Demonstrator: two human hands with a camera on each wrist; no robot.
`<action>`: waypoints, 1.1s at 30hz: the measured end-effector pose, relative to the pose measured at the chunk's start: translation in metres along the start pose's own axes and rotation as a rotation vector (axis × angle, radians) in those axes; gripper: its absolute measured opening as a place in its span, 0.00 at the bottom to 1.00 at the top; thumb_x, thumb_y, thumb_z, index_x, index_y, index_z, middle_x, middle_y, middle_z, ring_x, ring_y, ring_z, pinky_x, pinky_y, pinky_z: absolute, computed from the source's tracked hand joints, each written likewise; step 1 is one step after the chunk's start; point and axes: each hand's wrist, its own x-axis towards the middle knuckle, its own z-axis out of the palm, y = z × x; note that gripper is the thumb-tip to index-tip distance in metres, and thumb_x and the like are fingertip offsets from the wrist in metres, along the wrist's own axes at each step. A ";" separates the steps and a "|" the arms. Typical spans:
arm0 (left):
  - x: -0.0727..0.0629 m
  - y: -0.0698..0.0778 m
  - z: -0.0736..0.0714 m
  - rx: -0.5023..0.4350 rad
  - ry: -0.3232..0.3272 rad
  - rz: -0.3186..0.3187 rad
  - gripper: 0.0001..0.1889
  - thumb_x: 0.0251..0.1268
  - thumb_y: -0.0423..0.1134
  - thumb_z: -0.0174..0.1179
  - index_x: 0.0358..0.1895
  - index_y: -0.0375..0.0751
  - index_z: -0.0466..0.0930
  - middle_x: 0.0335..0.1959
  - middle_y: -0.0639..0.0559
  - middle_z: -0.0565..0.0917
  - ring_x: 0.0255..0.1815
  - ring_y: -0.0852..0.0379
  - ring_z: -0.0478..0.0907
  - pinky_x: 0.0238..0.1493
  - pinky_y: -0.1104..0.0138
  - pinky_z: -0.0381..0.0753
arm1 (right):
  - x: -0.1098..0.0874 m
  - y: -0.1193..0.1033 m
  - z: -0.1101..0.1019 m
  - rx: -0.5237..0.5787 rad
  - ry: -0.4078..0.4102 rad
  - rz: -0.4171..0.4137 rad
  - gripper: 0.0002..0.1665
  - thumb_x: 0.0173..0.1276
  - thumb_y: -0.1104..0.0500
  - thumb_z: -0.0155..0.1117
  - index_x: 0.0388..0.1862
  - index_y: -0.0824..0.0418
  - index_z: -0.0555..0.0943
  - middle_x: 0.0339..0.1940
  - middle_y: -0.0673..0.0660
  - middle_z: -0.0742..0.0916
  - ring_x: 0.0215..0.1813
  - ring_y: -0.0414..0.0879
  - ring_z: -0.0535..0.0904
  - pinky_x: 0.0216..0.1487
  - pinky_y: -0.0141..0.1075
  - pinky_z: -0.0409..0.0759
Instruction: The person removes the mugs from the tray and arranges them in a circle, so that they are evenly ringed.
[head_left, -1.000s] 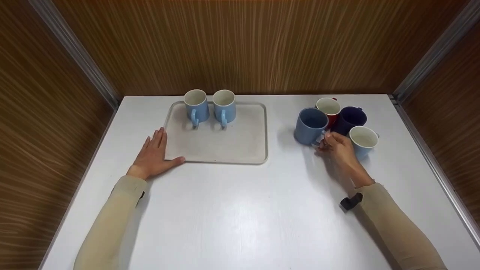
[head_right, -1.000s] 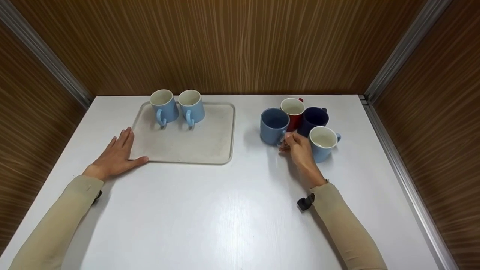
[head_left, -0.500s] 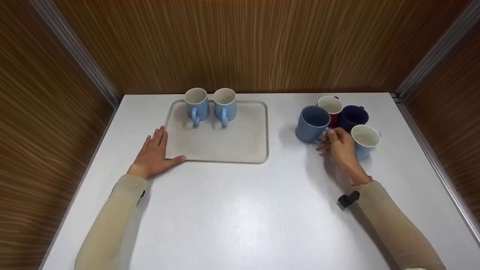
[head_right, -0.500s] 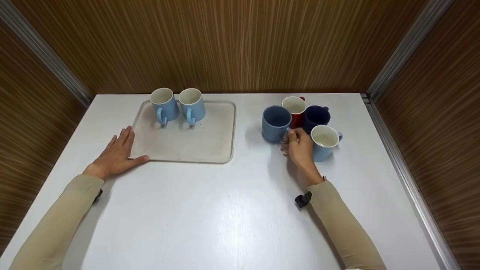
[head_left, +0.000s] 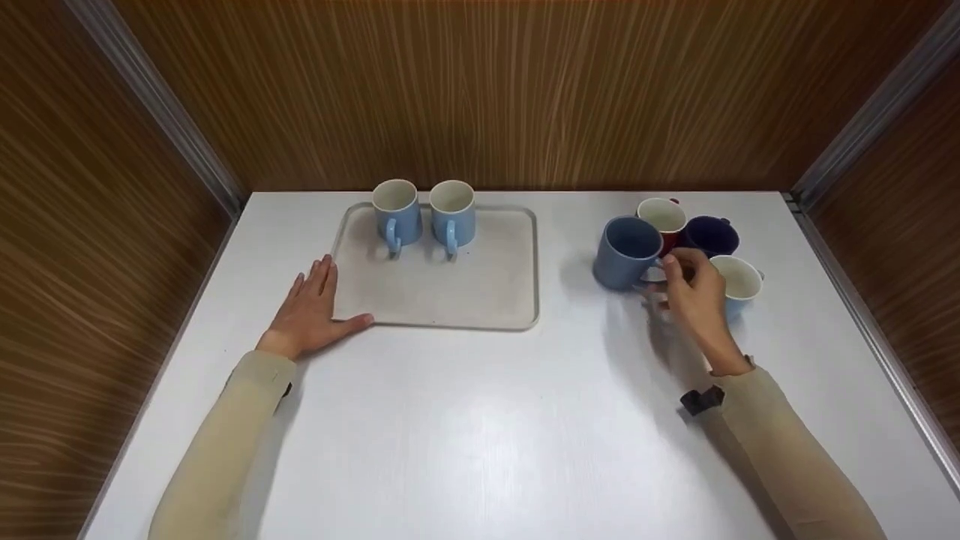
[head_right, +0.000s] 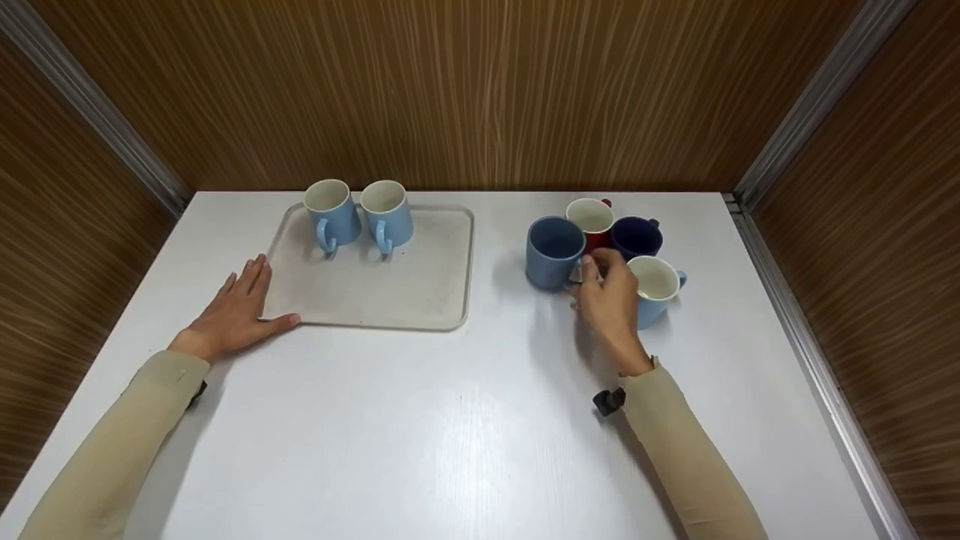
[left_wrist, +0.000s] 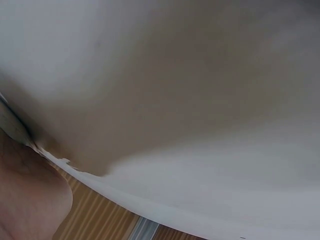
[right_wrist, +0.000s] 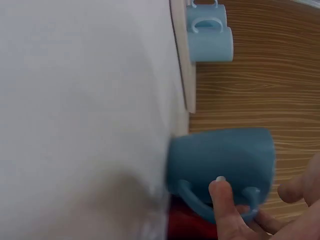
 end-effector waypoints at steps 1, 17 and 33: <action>0.000 0.000 0.000 0.001 0.001 0.000 0.70 0.64 0.86 0.48 0.87 0.30 0.33 0.90 0.36 0.33 0.91 0.37 0.32 0.89 0.43 0.31 | 0.001 -0.004 -0.002 -0.014 0.022 -0.030 0.25 0.87 0.54 0.54 0.69 0.72 0.75 0.60 0.68 0.83 0.30 0.28 0.85 0.28 0.27 0.86; 0.000 0.001 0.001 0.007 0.006 -0.011 0.71 0.62 0.87 0.47 0.87 0.30 0.34 0.90 0.36 0.34 0.91 0.37 0.33 0.89 0.44 0.32 | 0.031 -0.082 0.054 0.012 -0.036 -0.259 0.21 0.80 0.55 0.66 0.63 0.68 0.82 0.60 0.62 0.88 0.50 0.42 0.87 0.47 0.22 0.81; 0.001 0.000 0.001 0.001 0.023 -0.003 0.70 0.63 0.85 0.50 0.87 0.29 0.37 0.90 0.36 0.36 0.91 0.37 0.34 0.89 0.43 0.33 | 0.055 -0.130 0.160 -0.051 -0.274 -0.244 0.32 0.77 0.43 0.68 0.69 0.62 0.77 0.67 0.62 0.83 0.64 0.55 0.83 0.65 0.48 0.84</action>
